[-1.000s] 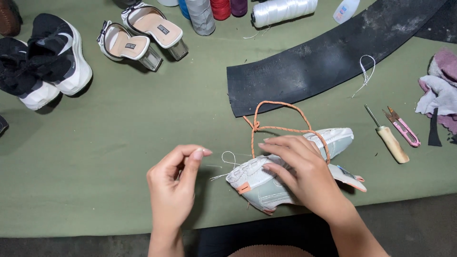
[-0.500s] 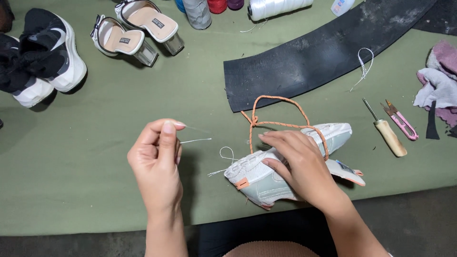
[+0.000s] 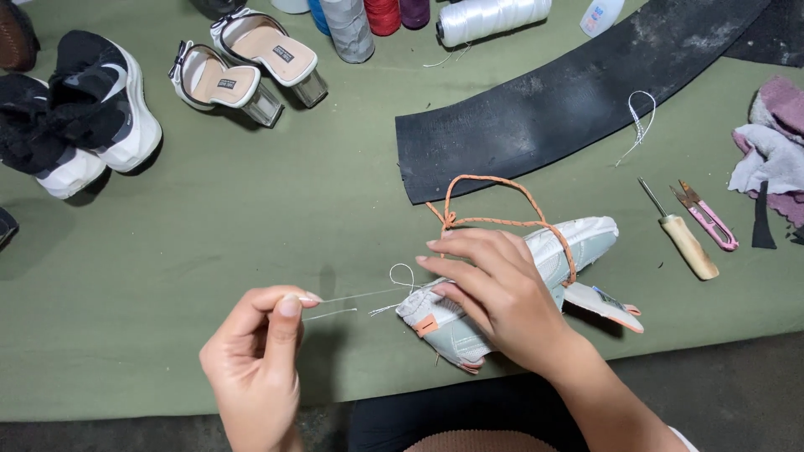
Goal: The person sews a light blue and orange sneaker using a curved awl and white thread. They repeatedly pierce the shoe's upper material near the sole and pull the thread through to secure the parts. The workspace includes other shoes and spools of thread.
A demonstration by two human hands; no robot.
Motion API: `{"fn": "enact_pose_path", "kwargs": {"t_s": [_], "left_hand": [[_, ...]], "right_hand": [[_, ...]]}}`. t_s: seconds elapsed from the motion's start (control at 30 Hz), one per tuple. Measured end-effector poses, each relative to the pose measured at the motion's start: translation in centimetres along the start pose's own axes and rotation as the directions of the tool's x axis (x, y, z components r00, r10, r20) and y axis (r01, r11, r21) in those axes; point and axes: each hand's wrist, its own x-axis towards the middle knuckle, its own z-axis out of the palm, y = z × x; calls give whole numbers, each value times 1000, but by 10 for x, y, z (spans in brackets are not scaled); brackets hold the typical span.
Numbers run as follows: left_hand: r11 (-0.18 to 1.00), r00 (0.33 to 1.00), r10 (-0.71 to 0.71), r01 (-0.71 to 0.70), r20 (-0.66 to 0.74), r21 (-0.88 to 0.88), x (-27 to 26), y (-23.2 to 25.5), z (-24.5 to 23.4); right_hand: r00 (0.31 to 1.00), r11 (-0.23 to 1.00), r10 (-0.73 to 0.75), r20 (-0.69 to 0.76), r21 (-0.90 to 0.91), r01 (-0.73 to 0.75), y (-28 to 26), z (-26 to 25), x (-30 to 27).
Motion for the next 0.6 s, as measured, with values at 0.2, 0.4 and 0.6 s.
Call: {"fn": "enact_pose_path", "kwargs": {"t_s": [0.2, 0.4, 0.6], "left_hand": [[998, 998, 52, -53, 36, 37, -5, -6, -9], [995, 998, 53, -57, 43, 77, -6, -12, -15], [996, 999, 5, -9, 40, 90, -10, -11, -20]], "right_hand": [[993, 994, -101, 63, -25, 103, -3, 4, 11], [991, 981, -117, 68, -150, 126, 24, -4, -8], [992, 963, -66, 107, -253, 91, 52, -16, -31]]}}
